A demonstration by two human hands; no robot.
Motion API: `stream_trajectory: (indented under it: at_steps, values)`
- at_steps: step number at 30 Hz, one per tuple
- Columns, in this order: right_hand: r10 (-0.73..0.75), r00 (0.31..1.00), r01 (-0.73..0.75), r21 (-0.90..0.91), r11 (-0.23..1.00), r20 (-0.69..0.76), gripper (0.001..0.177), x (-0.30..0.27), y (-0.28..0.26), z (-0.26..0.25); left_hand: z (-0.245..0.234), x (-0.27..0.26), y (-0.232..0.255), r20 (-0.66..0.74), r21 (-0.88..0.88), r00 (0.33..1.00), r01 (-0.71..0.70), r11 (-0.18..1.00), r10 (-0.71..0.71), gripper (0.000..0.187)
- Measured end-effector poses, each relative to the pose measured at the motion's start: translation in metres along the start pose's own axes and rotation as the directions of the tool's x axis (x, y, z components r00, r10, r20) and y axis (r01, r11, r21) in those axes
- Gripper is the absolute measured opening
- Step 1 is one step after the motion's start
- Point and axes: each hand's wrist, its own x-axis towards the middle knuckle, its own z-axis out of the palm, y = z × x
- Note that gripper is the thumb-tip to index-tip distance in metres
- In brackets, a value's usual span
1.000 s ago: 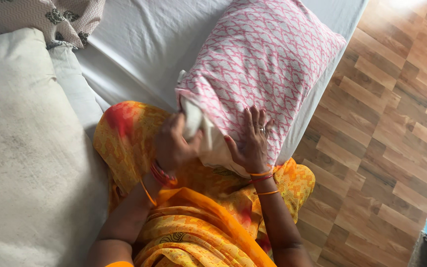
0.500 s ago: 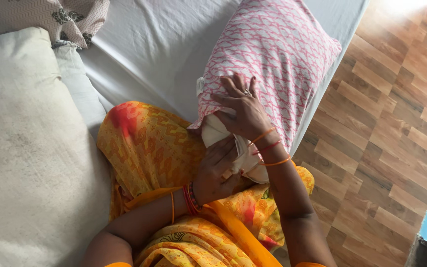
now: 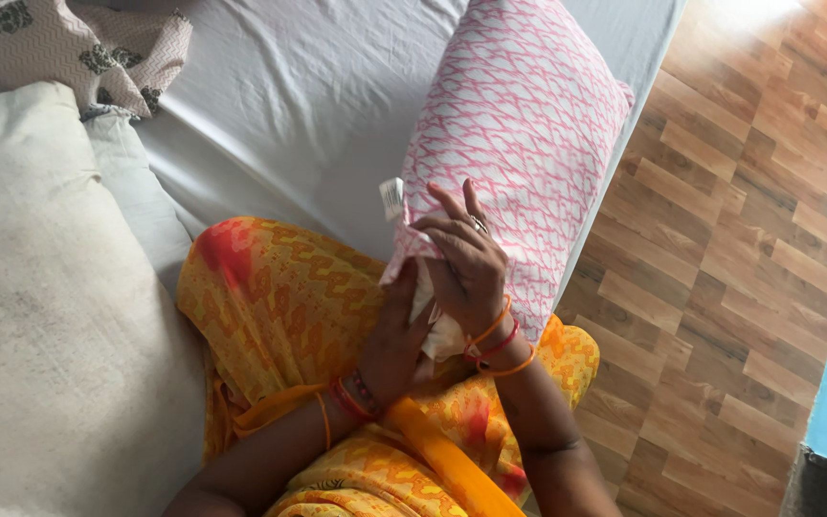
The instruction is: The person sits on a bed and puts a pillowcase on a pillow by hand. They pull the patterned case over the pillow, tuck the edges, and smooth the surface. The person then places the finished pillow aside and begins handling a second pillow and a different patterned pillowcase.
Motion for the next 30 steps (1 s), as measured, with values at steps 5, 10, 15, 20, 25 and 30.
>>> stream_trajectory:
  at_steps: [5,10,15,20,25,30]
  values:
    - [-0.033,0.999,0.033,0.105,0.994,-0.004,0.012,-0.006,-0.032,-0.013,0.061,0.003,-0.046,0.238,-0.028,0.969,0.068,0.997,-0.059,0.069]
    - [-0.015,0.999,0.021,0.111,0.994,-0.050,0.011,-0.013,-0.029,-0.023,0.097,0.045,-0.063,0.302,-0.157,0.952,0.095,0.983,-0.044,0.060]
    - [0.139,0.982,-0.140,0.000,0.990,-0.126,0.022,-0.020,0.004,-0.019,0.084,0.096,-0.074,0.011,-0.194,0.997,0.083,0.977,-0.083,0.052]
    - [0.159,0.987,-0.149,-0.447,0.882,-0.016,0.062,-0.051,0.056,0.008,0.036,0.118,-0.146,-0.372,-0.218,0.876,0.238,0.946,-0.306,0.044]
    - [0.436,0.900,-0.345,-0.609,0.714,0.000,0.123,-0.089,0.103,0.035,0.020,0.103,-0.193,-0.456,-0.307,0.793,0.286,0.908,-0.404,0.036]
    - [0.406,0.912,-0.355,-0.603,0.714,-0.056,0.121,-0.103,0.117,0.036,0.042,0.082,-0.221,-0.486,-0.239,0.790,0.292,0.926,-0.375,0.041]
